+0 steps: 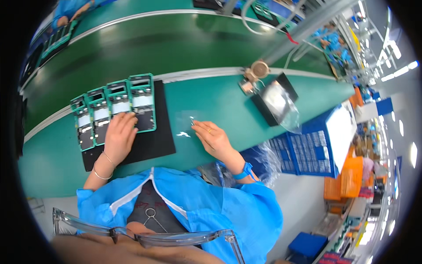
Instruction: Assembling electronic components into green plastic housings on a factory production line.
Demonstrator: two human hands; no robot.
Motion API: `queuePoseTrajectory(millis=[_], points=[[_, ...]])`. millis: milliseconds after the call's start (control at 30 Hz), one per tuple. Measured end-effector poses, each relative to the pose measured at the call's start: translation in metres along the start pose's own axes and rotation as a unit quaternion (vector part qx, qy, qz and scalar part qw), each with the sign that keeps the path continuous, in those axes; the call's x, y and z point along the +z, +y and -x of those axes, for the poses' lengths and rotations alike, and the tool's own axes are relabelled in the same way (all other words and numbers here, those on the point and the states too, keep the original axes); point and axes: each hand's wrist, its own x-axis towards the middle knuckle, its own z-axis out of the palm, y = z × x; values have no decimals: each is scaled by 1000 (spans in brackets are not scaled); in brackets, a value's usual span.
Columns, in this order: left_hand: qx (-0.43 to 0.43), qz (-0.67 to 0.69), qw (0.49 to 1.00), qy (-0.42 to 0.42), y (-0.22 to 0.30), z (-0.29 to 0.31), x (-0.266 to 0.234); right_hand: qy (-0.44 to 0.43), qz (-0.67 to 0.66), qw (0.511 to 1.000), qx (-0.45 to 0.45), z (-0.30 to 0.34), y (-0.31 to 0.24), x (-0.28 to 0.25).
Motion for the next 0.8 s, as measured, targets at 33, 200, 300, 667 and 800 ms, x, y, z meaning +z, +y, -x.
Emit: queuePoseTrajectory(millis=[33, 200, 300, 667, 800], points=[[51, 48, 997, -11, 14, -5, 4, -4, -2, 1000, 13, 12, -5, -4], [239, 133, 956, -108, 56, -20, 62, -18, -19, 999, 31, 47, -9, -5], [255, 128, 950, -131, 67, -24, 79, -12, -25, 999, 25, 54, -8, -2], [252, 99, 950, -154, 66, -22, 79, -43, 11, 998, -33, 49, -3, 4], [247, 133, 951, -129, 62, -15, 75, -30, 20, 997, -67, 7, -6, 3]])
